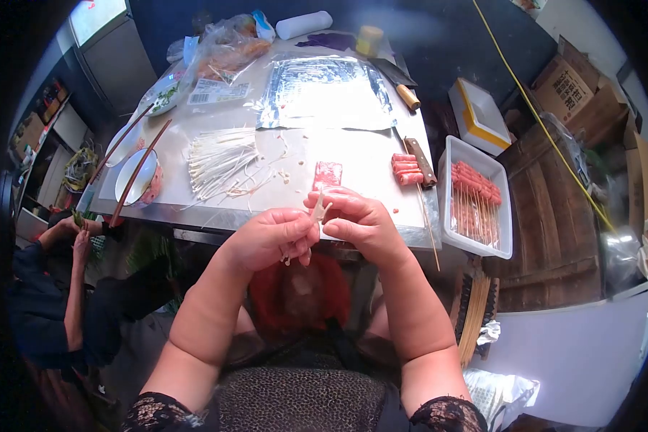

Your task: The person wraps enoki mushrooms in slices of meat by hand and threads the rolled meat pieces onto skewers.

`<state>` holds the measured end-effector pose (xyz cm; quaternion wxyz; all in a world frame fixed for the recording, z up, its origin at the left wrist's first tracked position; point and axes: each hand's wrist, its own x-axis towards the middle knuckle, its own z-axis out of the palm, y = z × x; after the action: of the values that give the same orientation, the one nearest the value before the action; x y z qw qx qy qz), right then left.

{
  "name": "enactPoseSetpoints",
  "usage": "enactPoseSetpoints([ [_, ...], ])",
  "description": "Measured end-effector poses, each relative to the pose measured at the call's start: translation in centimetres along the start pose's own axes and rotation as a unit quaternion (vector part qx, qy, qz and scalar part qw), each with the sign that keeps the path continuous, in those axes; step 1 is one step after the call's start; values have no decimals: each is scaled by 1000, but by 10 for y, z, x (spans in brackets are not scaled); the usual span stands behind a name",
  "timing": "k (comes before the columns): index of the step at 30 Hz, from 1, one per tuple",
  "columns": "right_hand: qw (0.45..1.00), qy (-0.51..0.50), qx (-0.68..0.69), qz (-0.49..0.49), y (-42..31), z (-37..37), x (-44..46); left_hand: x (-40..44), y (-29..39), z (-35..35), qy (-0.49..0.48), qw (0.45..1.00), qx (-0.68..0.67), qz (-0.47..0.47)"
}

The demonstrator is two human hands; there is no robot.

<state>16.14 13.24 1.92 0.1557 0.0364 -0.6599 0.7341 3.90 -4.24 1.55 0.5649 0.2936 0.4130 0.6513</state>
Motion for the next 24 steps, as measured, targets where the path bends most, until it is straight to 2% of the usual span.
enactPoseSetpoints([
  [3, 999, 13, -28, 9, 7, -3, 0, 2, 1, -1, -26, 997, 62, -29],
  [5, 993, -8, -85, -83, 9, -4, -1, 6, -4, 3, -21, 998, 29, -50],
  [6, 993, -11, -84, -82, 6, -2, -1, 7, -5, 3, -19, 998, 28, -49],
  [7, 965, 0, -214, -150, 1, 3, 0, 8, -6, 3, 10, 998, 27, -52],
  [9, 852, 25, -444, -275, -3, 10, 3, 9, -6, -2, 41, 997, 28, -55],
  [10, 853, 25, -442, -276, -5, 13, 4, 10, -6, -8, 51, 997, -2, -64],
  [12, 745, 27, -579, -332, -9, 18, 2, 8, -2, -12, 62, 995, -31, -76],
  [15, 712, 25, -619, -331, -14, 16, 2, 1, 9, -6, 69, 992, -58, -84],
  [17, 698, 27, -645, -311, -17, 13, 0, -4, 16, -5, 66, 993, 78, -57],
  [18, 673, 20, -669, -315, -16, 14, 1, -6, 18, -3, 51, 994, 76, -67],
  [19, 647, 15, -695, -314, -15, 14, 0, -6, 19, -1, 56, 985, 155, -53],
  [21, 634, 17, -716, -291, -6, 10, -2, -2, 14, 3, 83, 956, 279, -23],
  [22, 638, 31, -717, -279, -1, 9, -3, -1, 9, 6, 110, 939, 326, -6],
  [23, 629, 54, -716, -298, 5, 6, -1, 1, 4, 6, 144, 896, 418, 44],
  [24, 649, 73, -696, -298, 9, 4, -1, 5, -2, 4, 177, 843, 497, 104],
])
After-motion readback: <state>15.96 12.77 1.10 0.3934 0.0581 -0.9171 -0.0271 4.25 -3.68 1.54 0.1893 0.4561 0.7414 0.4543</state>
